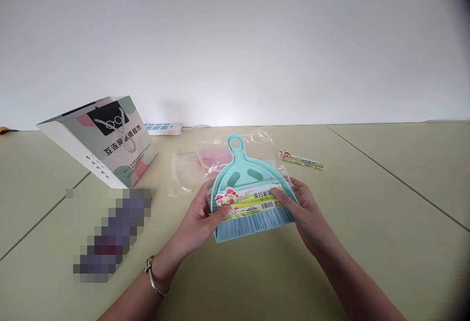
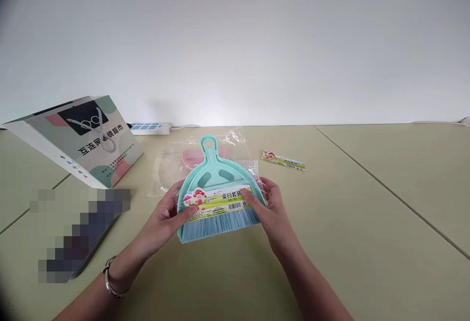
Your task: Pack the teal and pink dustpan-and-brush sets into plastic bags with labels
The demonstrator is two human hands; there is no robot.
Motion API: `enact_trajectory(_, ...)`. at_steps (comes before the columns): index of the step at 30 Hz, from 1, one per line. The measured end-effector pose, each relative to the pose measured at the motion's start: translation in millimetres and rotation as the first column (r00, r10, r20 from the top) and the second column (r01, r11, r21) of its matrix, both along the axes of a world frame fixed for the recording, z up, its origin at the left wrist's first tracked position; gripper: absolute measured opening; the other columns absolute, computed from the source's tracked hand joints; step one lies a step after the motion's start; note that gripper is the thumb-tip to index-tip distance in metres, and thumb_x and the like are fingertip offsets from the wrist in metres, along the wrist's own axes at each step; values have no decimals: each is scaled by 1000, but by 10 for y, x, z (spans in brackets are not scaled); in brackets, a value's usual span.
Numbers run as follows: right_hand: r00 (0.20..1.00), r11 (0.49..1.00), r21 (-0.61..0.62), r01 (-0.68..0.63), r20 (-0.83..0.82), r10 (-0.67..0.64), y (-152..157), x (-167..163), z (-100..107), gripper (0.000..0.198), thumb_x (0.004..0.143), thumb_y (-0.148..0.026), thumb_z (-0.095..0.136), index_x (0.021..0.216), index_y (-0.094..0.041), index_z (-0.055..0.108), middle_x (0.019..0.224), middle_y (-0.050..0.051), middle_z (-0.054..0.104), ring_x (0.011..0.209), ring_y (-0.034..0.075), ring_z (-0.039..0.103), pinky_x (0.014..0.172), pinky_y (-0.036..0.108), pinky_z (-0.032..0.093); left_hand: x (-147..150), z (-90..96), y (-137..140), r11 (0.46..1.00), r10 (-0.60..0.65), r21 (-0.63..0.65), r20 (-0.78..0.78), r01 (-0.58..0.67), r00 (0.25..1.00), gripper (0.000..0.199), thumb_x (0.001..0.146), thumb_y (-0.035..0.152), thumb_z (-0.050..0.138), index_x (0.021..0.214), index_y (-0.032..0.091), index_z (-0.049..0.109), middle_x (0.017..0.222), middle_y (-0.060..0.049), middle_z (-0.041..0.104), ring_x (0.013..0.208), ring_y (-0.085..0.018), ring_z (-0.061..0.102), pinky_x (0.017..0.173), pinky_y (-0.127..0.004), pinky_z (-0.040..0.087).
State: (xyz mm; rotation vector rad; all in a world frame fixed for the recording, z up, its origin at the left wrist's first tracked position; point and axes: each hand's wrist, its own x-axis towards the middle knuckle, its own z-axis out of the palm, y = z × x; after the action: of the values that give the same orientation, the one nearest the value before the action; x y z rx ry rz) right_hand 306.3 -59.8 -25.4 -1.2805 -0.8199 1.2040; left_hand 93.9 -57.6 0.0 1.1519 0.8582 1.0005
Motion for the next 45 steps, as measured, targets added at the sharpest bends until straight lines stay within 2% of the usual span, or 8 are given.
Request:
enact_trajectory(3,982,978,-118,-173,-99,161,-10,-1,52,45,65,-49,74,97,-19,63,92,7,72,80,24,67,63,32,51,-7,9,-5,1000,0,-3,4,0,1000,63,72,28,71,129,25,44,116,-7,65,100,-24,63,81,-33,53)
enact_trajectory(9,985,978,-155,-138,-128,119,-38,-59,56,46,66,-49,73,100,-19,66,93,8,73,85,28,67,68,36,53,-8,44,-3,996,60,-65,-23,-62,998,45,71,30,71,112,20,55,105,-5,69,95,-21,65,79,-29,53)
enact_trajectory(12,959,962,-111,-250,-167,230,-62,-6,126,47,70,-47,71,109,-22,64,105,8,70,95,28,65,75,37,53,-36,31,24,988,113,-101,-40,-117,993,43,71,33,71,109,20,57,102,-5,70,90,-21,67,75,-29,54)
enact_trajectory(18,839,859,76,-507,-186,512,-105,162,218,53,70,-32,74,120,-32,58,122,4,62,109,23,58,93,40,46,-99,-23,101,971,211,-102,-36,-214,977,39,73,38,69,106,19,59,99,-5,72,87,-21,68,76,-29,54)
enact_trajectory(26,926,953,-35,-302,-247,284,-68,32,54,38,60,-39,81,92,-22,70,98,5,72,89,18,66,84,32,53,-129,36,63,993,89,-70,-36,-92,995,41,74,34,69,112,21,58,116,-7,66,104,-24,62,84,-31,52)
enact_trajectory(33,973,978,-40,-202,-118,196,-141,-110,46,43,62,-53,74,86,-18,70,68,6,72,62,17,66,67,32,55,-88,-5,74,959,213,-195,3,-208,977,50,63,32,77,108,17,61,109,-9,69,104,-29,62,90,-41,49)
enact_trajectory(41,940,958,43,-285,-182,288,-169,-141,98,43,69,-46,72,105,-24,63,100,5,71,92,20,64,88,37,51,-35,-26,80,918,327,-244,26,-311,945,53,59,32,80,105,15,61,108,-11,70,103,-31,63,89,-40,50)
enact_trajectory(45,969,979,-30,-202,-152,196,-131,-154,78,40,63,-44,77,92,-21,64,95,4,70,82,17,62,70,28,54,-48,-54,59,950,236,-206,-8,-233,972,55,64,33,77,112,18,57,113,-10,68,101,-30,64,84,-39,53)
